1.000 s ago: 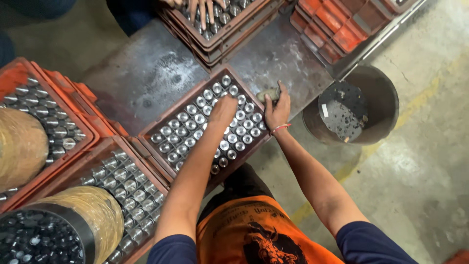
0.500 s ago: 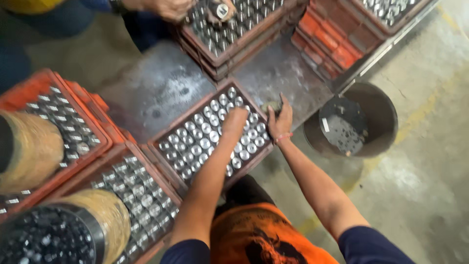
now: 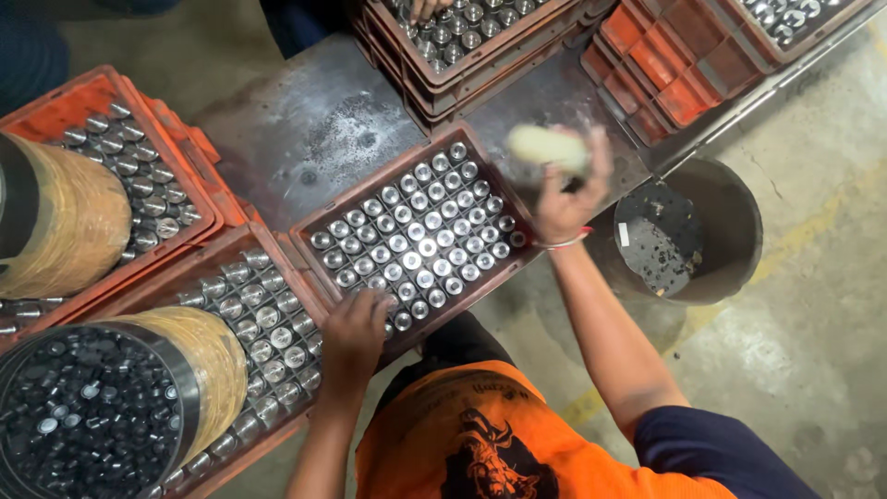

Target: The person arranges small cylindrical metal parts into a brown plastic crate, placing them upright in rows. They then use a cylindrical tool to press and align the parts within the crate.

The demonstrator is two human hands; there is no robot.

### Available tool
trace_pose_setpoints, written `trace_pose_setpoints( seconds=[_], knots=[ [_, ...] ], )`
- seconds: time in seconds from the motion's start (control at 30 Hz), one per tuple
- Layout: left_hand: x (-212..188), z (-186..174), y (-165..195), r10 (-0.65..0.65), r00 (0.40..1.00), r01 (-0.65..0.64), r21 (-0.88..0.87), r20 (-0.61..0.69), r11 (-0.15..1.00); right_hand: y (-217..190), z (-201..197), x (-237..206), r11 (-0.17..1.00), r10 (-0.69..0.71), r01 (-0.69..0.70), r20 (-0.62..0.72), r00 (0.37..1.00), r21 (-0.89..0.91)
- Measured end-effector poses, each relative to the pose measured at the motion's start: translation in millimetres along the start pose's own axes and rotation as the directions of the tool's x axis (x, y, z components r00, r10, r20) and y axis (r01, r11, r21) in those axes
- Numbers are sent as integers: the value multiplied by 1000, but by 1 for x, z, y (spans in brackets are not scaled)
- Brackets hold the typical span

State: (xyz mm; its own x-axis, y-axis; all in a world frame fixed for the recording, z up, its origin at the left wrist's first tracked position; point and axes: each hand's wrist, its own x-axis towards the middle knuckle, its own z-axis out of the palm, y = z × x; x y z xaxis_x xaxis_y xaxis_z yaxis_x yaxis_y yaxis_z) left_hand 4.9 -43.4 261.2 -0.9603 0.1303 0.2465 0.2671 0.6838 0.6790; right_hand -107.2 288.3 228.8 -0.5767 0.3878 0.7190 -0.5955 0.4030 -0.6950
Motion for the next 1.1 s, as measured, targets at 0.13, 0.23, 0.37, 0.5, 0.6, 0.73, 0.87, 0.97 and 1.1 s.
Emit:
trace_pose_setpoints(
  seconds=[0.13, 0.23, 0.37, 0.5, 0.6, 0.73, 0.87, 0.97, 1.1],
  knots=[
    [-26, -23, 5, -46, 994, 48, 18, -101, 999, 18, 32, -39, 882, 102, 160, 511, 854, -444],
    [-35, -36, 2, -70, 987, 76, 39, -145, 996, 28, 25, -45, 741, 421, 53, 524, 741, -670],
    [-48, -49, 5, -174, 973, 177, 11, -155, 984, 20, 8, -40, 887, 148, 39, 363, 920, -461],
    [-47, -72, 5, -13, 962, 44, 108, -271, 993, 6, 5, -46, 889, 119, 49, 334, 935, -456],
    [-46, -103, 3, 49, 912, 43, 213, -408, 976, 13, 18, -55, 929, 29, 87, 306, 952, -360],
    [-50, -164, -6, 155, 782, 57, 316, -604, 947, 37, 37, -59, 758, 318, 172, 586, 746, -629],
    [-55, -212, -26, 192, 654, 237, 440, -731, 866, 53, 40, -57, 826, 297, 46, 503, 812, -562],
    [-67, -225, -46, 11, 634, 366, 312, -773, 877, 54, 27, -69, 860, 256, 60, 530, 808, -507],
    [-77, -210, -71, -260, 705, 571, 311, -660, 760, 56, 12, -77, 901, 173, 86, 534, 827, -425]
  ],
)
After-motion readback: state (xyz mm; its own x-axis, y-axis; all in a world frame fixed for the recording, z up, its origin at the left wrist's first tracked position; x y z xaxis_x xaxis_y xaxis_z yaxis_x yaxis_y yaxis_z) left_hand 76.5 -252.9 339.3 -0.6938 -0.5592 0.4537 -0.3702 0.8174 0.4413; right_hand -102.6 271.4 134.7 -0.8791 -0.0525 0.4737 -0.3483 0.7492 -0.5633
